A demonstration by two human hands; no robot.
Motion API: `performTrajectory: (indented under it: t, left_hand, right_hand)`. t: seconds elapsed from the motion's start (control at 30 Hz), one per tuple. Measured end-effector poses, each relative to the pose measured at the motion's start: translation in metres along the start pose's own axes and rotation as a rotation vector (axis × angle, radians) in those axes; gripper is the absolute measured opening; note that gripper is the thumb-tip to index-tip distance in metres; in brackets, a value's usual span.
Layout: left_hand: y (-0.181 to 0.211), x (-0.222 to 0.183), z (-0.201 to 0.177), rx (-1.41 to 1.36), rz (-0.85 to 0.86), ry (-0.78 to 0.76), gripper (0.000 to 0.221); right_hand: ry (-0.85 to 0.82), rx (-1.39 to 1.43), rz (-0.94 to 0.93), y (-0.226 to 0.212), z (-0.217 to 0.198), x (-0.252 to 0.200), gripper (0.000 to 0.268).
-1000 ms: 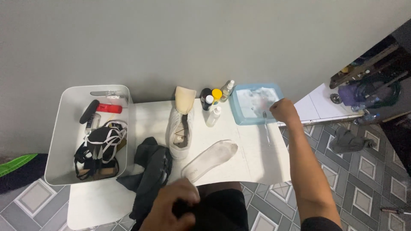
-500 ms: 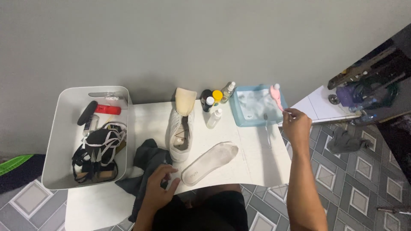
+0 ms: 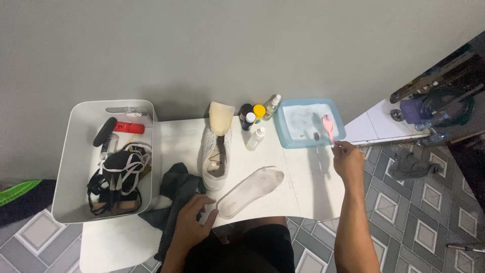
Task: Cleaning a shoe insole by applying solution, scrubbing with a brush, and wiping with a cloth.
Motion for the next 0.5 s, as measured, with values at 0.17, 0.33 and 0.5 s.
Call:
performTrajectory:
  t: [0.17, 0.33, 0.5]
  left_hand:
    - [0.001, 0.003, 0.001, 0.025, 0.004, -0.028, 0.017]
    - [0.006, 0.007, 0.003, 0.069, 0.055, -0.037, 0.015]
    - [0.003, 0.003, 0.006, 0.103, 0.06, -0.031, 0.015]
  right_hand:
    - [0.157, -0.048, -0.153, -0.005, -0.002, -0.008, 0.022]
    - [0.048, -0.132, -0.119, 0.024, 0.012, -0.001, 0.026]
    - [0.024, -0.118, -0.077, 0.011, 0.007, -0.013, 0.026]
Point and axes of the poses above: each hand's wrist, its own x-axis towards the middle knuckle, its own z-axis out of the palm, y = z × x, the point moved 4 cm from there along x, towards the middle knuckle, and after that the axes turned 1 degree about x, right-handed, at the moved point
